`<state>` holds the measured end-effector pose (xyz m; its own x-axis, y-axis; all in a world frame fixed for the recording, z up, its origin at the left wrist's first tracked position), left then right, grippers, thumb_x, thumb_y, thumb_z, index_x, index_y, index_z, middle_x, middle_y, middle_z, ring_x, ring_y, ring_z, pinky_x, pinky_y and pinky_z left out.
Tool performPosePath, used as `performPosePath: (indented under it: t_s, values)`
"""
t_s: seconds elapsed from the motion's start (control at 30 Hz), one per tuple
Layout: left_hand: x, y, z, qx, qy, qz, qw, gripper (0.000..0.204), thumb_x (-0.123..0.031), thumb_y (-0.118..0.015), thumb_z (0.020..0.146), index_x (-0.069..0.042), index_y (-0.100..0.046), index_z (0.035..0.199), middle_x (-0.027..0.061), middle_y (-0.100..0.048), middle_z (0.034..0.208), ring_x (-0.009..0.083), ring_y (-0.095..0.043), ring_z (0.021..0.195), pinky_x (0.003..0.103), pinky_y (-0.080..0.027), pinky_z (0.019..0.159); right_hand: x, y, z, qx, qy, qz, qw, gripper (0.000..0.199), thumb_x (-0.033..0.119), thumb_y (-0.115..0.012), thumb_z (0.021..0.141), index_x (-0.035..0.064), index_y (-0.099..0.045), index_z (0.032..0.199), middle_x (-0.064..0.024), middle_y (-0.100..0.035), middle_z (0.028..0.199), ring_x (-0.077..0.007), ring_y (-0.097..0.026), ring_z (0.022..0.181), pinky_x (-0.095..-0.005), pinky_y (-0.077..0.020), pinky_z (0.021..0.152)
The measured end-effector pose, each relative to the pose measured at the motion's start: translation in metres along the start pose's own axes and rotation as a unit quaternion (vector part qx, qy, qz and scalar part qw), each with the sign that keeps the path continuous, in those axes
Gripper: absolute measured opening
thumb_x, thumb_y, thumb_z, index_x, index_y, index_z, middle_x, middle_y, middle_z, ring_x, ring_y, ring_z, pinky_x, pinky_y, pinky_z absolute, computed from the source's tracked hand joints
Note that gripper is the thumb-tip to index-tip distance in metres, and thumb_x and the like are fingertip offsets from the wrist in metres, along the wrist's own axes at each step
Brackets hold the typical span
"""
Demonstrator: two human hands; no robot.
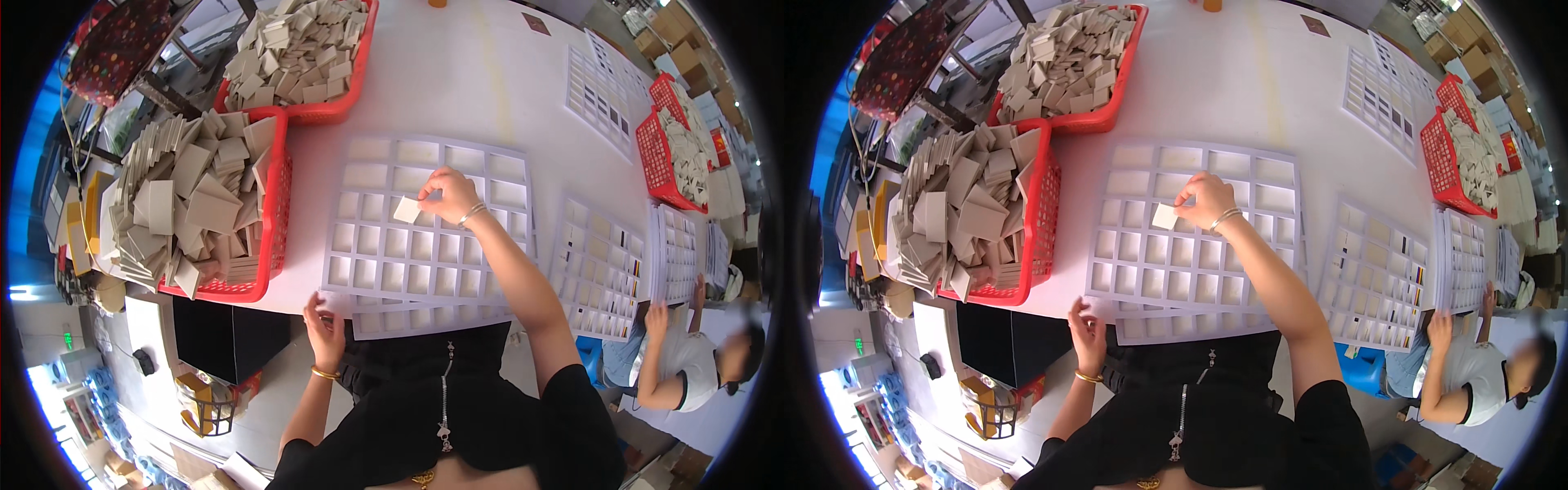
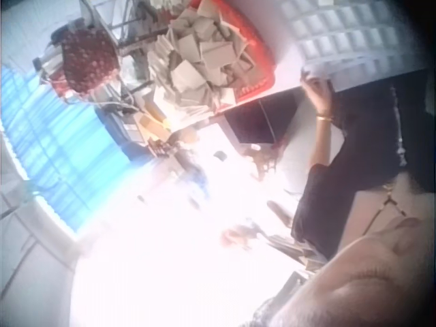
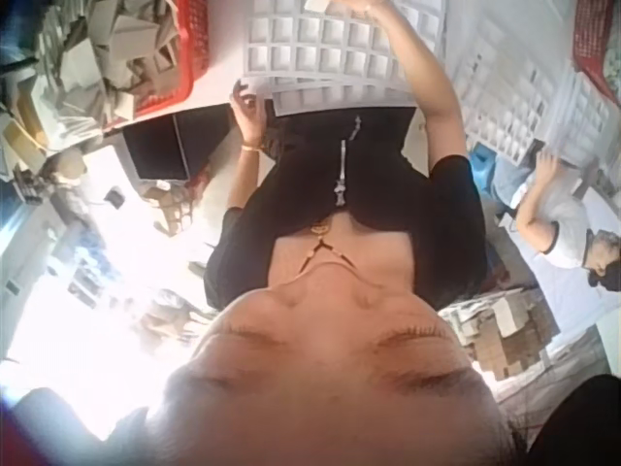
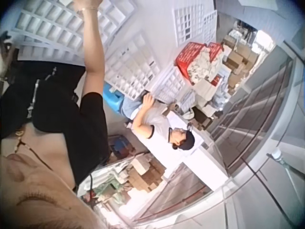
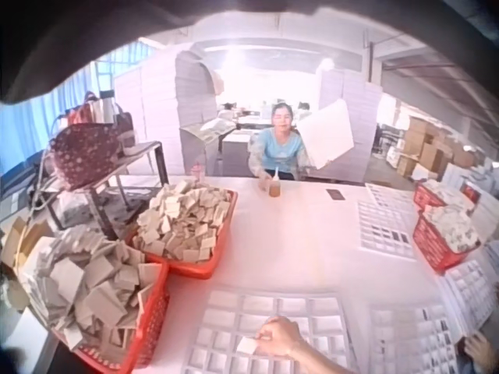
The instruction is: The person picks small rectangular tiles from a red basket and places them into the compartments of a white plastic tray. The person handles the tiles one by one, filling the grid slots systematically.
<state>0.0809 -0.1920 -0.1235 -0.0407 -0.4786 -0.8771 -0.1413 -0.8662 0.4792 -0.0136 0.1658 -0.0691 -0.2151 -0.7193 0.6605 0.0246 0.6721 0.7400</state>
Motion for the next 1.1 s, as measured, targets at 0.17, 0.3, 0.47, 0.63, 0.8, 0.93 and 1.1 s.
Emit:
performPosePath:
  t_s: [0.17,0.3,0.47,0.63,0.8,0.93,1.1]
  values:
    - [-0.016,-0.003,0.039,-0.005,-0.041,-0.002,0.999,0.059,0.001,-0.057,0.081,-0.005,-0.04,0.138,0.0146,-0.048,0.125,0.0188,-0.056,0.09,0.025,-0.047,0.063,-0.004,-0.02,0.023,0.072,-0.048,-0.03,0.996,0.014,0.03,-0.076,0.066,0.0211,-0.073,0.076,-0.0036,-0.06,0.109,-0.0228,-0.055,0.106,-0.0415,-0.0373,0.095]
    - [-0.018,-0.008,0.042,-0.009,-0.074,0.037,0.997,0.054,0.0,-0.058,0.08,-0.004,-0.047,0.133,0.0153,-0.051,0.121,0.0212,-0.056,0.09,0.028,-0.048,0.066,-0.007,-0.028,0.037,0.085,-0.036,-0.074,0.993,0.012,0.03,-0.076,0.065,0.023,-0.073,0.074,-0.0034,-0.061,0.109,-0.0229,-0.056,0.106,-0.042,-0.038,0.094]
    - [-0.016,-0.007,0.037,0.007,-0.039,0.029,0.999,0.056,0.0,-0.059,0.078,-0.004,-0.047,0.133,0.0146,-0.052,0.119,0.0216,-0.057,0.088,0.03,-0.048,0.067,0.009,-0.035,0.039,0.166,-0.057,-0.165,0.971,0.004,0.024,-0.074,0.067,0.023,-0.072,0.07,-0.0018,-0.061,0.107,-0.0216,-0.055,0.106,-0.0404,-0.0376,0.09]
    - [-0.02,-0.009,0.024,0.013,-0.023,0.015,1.0,0.055,0.001,-0.059,0.077,-0.004,-0.049,0.131,0.0134,-0.052,0.118,0.0204,-0.056,0.086,0.03,-0.048,0.067,0.024,-0.05,0.028,0.054,0.062,-0.296,0.952,0.008,0.023,-0.075,0.068,0.0216,-0.069,0.073,0.0001,-0.057,0.097,-0.0202,-0.052,0.099,-0.0399,-0.0336,0.087]
    - [-0.021,-0.007,0.021,0.013,-0.016,0.022,1.0,0.053,0.001,-0.059,0.077,-0.005,-0.05,0.129,0.0119,-0.053,0.116,0.0198,-0.056,0.085,0.03,-0.047,0.069,0.044,-0.045,-0.007,-0.045,0.16,-0.261,0.951,0.004,0.017,-0.071,0.073,0.02,-0.068,0.073,0.0004,-0.054,0.095,-0.0199,-0.048,0.094,-0.0368,-0.0309,0.079]
    - [-0.018,-0.007,0.029,0.016,-0.028,0.058,0.998,0.049,-0.001,-0.061,0.078,-0.005,-0.052,0.126,0.0104,-0.056,0.111,0.0195,-0.057,0.087,0.03,-0.046,0.068,0.041,-0.046,-0.018,-0.015,0.178,-0.235,0.955,0.005,0.015,-0.066,0.077,0.0165,-0.069,0.079,-0.0025,-0.056,0.099,-0.0214,-0.049,0.096,-0.0373,-0.0332,0.079]
    - [-0.007,-0.004,0.044,-0.004,-0.007,0.023,1.0,0.046,-0.013,-0.062,0.084,-0.003,-0.049,0.128,0.0139,-0.06,0.112,0.0251,-0.059,0.098,0.036,-0.048,0.076,0.002,0.016,-0.041,-0.232,0.145,-0.061,0.96,0.03,0.019,-0.063,0.082,0.012,-0.059,0.112,-0.009,-0.057,0.112,-0.0287,-0.051,0.107,-0.0445,-0.0405,0.086]
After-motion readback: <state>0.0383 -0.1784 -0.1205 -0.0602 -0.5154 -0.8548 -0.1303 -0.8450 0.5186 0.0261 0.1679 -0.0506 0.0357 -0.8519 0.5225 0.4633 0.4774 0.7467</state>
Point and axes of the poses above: each hand's wrist, its own z-axis towards the middle knuckle, its own y-axis out of the back of the hand, x = y × z, the point moved 8 cm from there along z, towards the middle knuckle
